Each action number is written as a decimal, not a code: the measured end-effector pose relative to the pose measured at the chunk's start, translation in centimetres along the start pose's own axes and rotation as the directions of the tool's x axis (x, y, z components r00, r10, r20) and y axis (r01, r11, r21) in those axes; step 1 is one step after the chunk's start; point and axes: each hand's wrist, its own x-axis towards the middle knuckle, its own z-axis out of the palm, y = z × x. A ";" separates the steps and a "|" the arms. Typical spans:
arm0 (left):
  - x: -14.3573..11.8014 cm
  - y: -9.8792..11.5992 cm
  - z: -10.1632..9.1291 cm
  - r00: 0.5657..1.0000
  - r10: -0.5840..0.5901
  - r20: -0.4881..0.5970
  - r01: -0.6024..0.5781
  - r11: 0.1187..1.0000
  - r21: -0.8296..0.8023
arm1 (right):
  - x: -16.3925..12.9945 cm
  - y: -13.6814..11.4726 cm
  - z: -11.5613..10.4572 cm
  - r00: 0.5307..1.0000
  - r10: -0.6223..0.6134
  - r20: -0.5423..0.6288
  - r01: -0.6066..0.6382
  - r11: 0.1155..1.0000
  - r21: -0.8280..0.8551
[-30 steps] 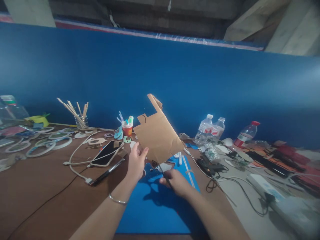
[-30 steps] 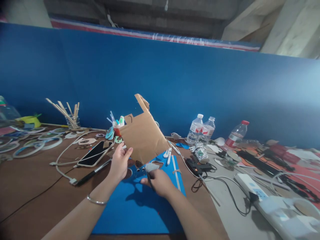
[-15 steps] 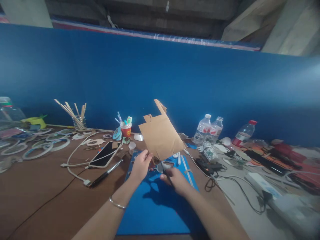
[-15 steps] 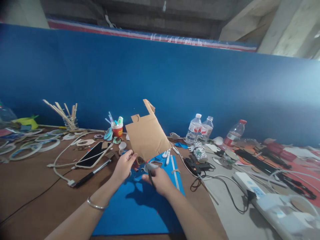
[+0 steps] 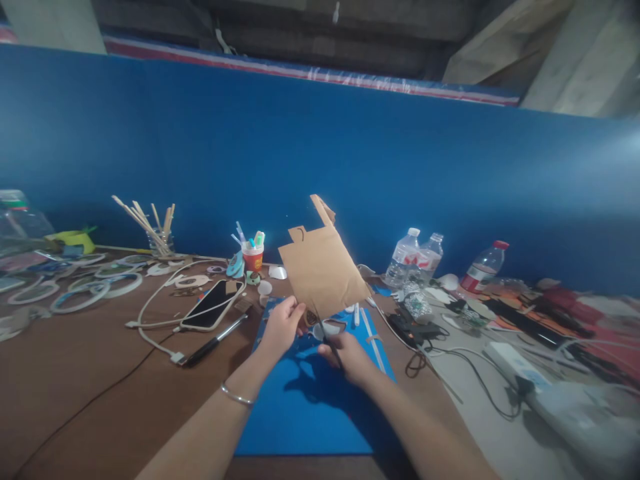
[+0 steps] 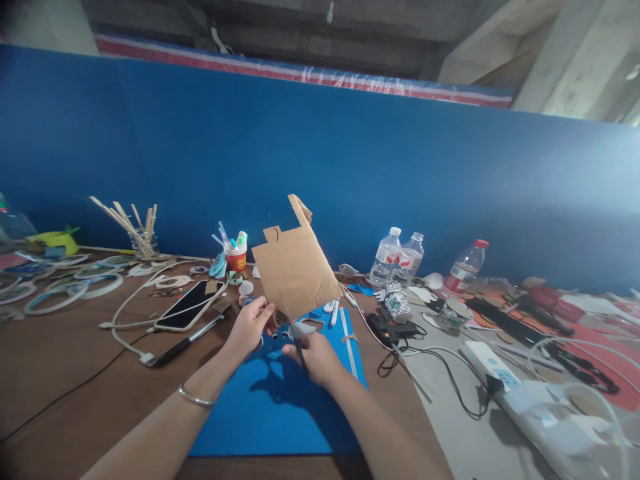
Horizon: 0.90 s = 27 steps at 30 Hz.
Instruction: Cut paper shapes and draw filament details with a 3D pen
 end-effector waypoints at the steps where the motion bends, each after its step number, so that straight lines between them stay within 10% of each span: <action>1: 0.0 -0.1 0.0 1.000 0.003 0.000 -0.003 1.000 -0.003 | 0.1 0.0 0.1 1.000 0.003 -0.010 -0.003 1.000 0.001; 27: -0.5 -0.2 0.9 0.991 -0.067 0.117 0.072 0.997 -0.042 | 0.2 0.9 -0.9 1.000 0.008 0.002 -0.009 0.984 0.179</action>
